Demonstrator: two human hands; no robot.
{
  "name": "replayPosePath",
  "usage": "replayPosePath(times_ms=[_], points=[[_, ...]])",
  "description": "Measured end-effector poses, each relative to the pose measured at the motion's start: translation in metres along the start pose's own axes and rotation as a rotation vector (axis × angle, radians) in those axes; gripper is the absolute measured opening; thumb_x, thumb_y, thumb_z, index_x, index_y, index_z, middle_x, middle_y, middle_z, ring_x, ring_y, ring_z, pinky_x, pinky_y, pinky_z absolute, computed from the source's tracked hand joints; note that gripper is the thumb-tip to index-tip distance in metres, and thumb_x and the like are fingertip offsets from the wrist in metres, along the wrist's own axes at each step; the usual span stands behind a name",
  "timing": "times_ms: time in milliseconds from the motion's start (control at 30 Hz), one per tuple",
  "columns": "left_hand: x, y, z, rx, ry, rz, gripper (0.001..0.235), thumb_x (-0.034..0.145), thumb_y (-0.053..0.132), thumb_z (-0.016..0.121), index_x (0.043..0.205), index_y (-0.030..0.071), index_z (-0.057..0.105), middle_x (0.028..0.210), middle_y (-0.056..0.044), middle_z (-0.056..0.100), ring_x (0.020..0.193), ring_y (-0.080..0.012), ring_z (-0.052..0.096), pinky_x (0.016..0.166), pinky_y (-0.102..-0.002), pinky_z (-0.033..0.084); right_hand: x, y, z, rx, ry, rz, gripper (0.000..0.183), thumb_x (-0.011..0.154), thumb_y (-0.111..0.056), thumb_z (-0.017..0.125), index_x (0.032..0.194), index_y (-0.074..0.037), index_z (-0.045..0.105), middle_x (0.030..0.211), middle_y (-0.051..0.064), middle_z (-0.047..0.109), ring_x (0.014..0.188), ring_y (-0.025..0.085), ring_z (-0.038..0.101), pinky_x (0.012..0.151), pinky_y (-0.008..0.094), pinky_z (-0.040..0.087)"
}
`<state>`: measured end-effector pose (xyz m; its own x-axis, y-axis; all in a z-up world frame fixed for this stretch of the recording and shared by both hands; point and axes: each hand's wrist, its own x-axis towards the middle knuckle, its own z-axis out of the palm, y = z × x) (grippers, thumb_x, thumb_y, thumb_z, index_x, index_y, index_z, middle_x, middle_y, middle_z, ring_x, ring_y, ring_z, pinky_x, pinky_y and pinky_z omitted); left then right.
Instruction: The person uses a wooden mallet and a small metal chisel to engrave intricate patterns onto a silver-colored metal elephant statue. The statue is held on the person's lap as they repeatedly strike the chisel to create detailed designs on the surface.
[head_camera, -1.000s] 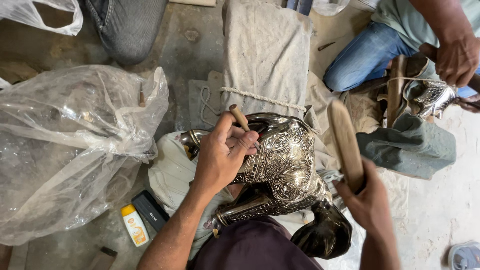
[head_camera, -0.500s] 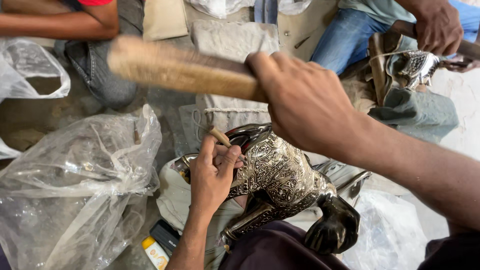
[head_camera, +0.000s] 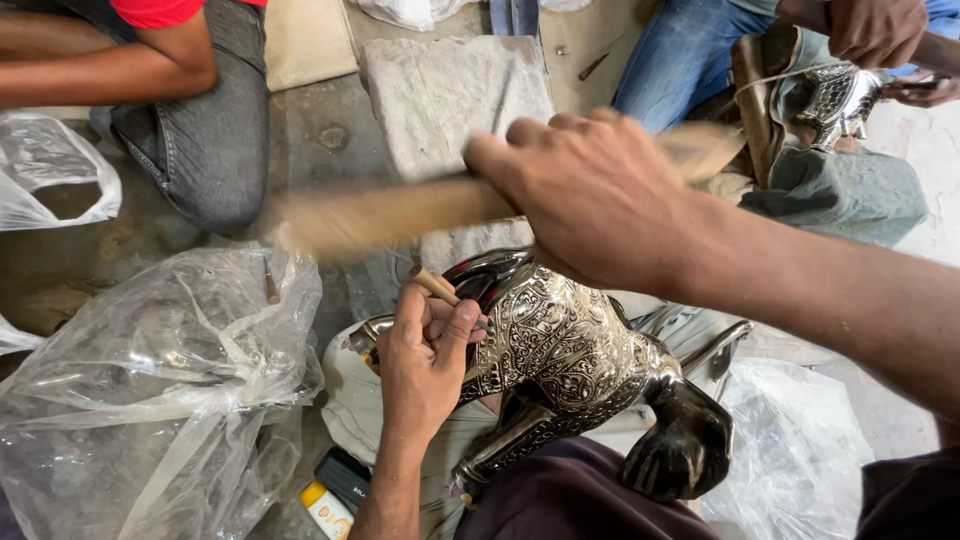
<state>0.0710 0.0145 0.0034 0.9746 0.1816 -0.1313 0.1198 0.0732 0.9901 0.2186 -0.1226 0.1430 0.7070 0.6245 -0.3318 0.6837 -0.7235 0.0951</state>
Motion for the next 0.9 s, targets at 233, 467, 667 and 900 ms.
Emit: replayPosePath(times_ms=[233,467,667,900], points=[[0.003,0.002,0.000,-0.005,-0.007,0.008,0.023,0.098,0.021,0.065,0.109,0.002,0.056,0.078,-0.008,0.074,0.075,-0.0119,0.076,0.068,-0.027,0.066,-0.003,-0.001,-0.001,0.005,0.186,-0.064,0.027,0.092,-0.008,0.059,0.118,-0.015,0.063,0.076,0.003,0.061,0.054,0.017,0.056,0.048,0.036,0.045],[0.002,0.001,-0.002,-0.005,-0.024,0.001,0.024,0.099,0.021,0.065,0.109,0.001,0.057,0.079,-0.008,0.074,0.077,-0.0118,0.076,0.068,-0.027,0.067,-0.007,0.001,-0.002,-0.076,0.175,-0.060,0.019,0.096,-0.014,0.057,0.114,-0.014,0.061,0.076,0.004,0.062,0.057,0.016,0.056,0.053,0.036,0.047],[0.004,-0.003,-0.003,-0.003,-0.037,0.005,0.025,0.099,0.021,0.065,0.108,-0.001,0.057,0.080,-0.008,0.074,0.077,-0.0114,0.075,0.069,-0.027,0.067,-0.010,0.002,0.000,-0.105,0.186,-0.055,0.018,0.092,-0.015,0.059,0.110,-0.013,0.061,0.075,0.004,0.062,0.057,0.016,0.056,0.053,0.036,0.048],[0.005,-0.005,-0.004,-0.023,-0.063,-0.002,0.024,0.099,0.020,0.064,0.109,0.000,0.057,0.081,-0.007,0.074,0.079,-0.0105,0.076,0.069,-0.026,0.068,-0.009,0.011,0.001,-0.136,0.277,-0.106,0.013,0.096,-0.020,0.061,0.108,-0.017,0.064,0.071,0.001,0.059,0.055,0.015,0.052,0.057,0.036,0.044]])
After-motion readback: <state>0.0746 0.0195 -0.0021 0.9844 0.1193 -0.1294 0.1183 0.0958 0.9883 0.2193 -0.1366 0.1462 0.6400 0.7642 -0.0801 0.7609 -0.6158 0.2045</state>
